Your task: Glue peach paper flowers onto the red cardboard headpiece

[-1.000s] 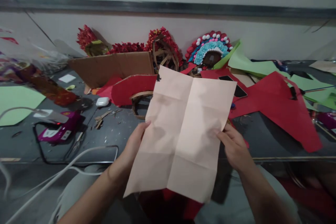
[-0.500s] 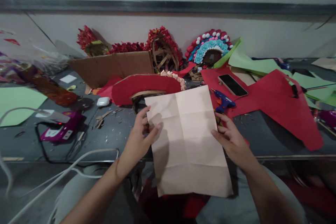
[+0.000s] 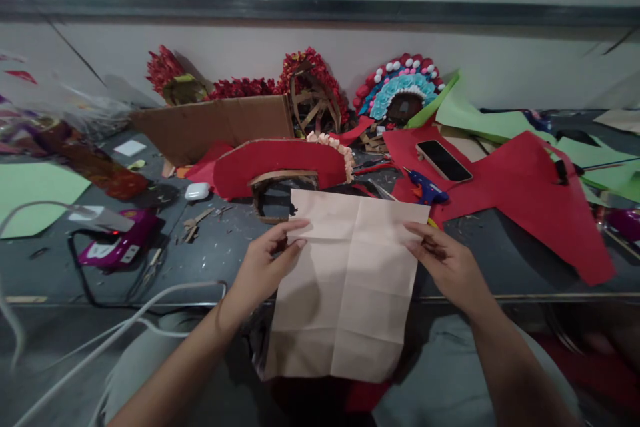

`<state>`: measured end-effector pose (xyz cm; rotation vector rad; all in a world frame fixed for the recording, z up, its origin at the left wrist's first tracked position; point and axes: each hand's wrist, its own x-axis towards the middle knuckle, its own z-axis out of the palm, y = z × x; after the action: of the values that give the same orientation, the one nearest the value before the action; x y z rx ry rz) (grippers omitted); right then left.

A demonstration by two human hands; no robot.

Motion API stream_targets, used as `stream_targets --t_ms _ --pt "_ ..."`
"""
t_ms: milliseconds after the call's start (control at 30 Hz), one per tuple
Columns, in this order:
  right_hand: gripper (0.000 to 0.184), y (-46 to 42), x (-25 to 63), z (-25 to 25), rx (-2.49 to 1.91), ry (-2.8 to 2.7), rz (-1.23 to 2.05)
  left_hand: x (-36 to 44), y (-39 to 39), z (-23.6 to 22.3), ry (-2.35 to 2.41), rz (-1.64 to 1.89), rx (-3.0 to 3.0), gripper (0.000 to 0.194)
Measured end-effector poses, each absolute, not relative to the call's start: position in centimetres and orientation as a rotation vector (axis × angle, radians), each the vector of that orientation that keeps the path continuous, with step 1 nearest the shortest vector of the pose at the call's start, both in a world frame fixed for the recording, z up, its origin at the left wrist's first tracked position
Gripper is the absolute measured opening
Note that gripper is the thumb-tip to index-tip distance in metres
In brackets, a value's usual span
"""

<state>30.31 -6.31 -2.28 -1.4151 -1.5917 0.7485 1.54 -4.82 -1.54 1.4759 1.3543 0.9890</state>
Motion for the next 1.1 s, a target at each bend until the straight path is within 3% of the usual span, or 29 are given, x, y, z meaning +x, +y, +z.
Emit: stream_targets --t_ms 400,533,633,867,1100 --pt "0.028 -6.1 30.9 -2.7 -1.427 -1.407 0.837 1.3 -4.5 -1.2 1.335 1.079 1.251 0.036" --pt "0.035 -6.4 30.4 -2.7 -1.395 -1.536 0.884 1.1 -4.5 -1.1 1.462 1.081 1.405 0.028" --pt "0.029 -6.5 30.0 -2.7 -1.404 -1.712 0.735 0.9 -4.5 -1.3 1.503 1.087 1.648 0.019" --pt "0.013 -6.3 29.5 -3.0 -1.380 -1.918 0.056 0.6 -4.0 -1.8 1.596 1.151 2.369 0.013" --pt "0.011 -6.9 26.7 -3.2 -1.163 -2.065 0.055 3.0 -5.3 -2.3 1.179 0.791 2.828 0.020"
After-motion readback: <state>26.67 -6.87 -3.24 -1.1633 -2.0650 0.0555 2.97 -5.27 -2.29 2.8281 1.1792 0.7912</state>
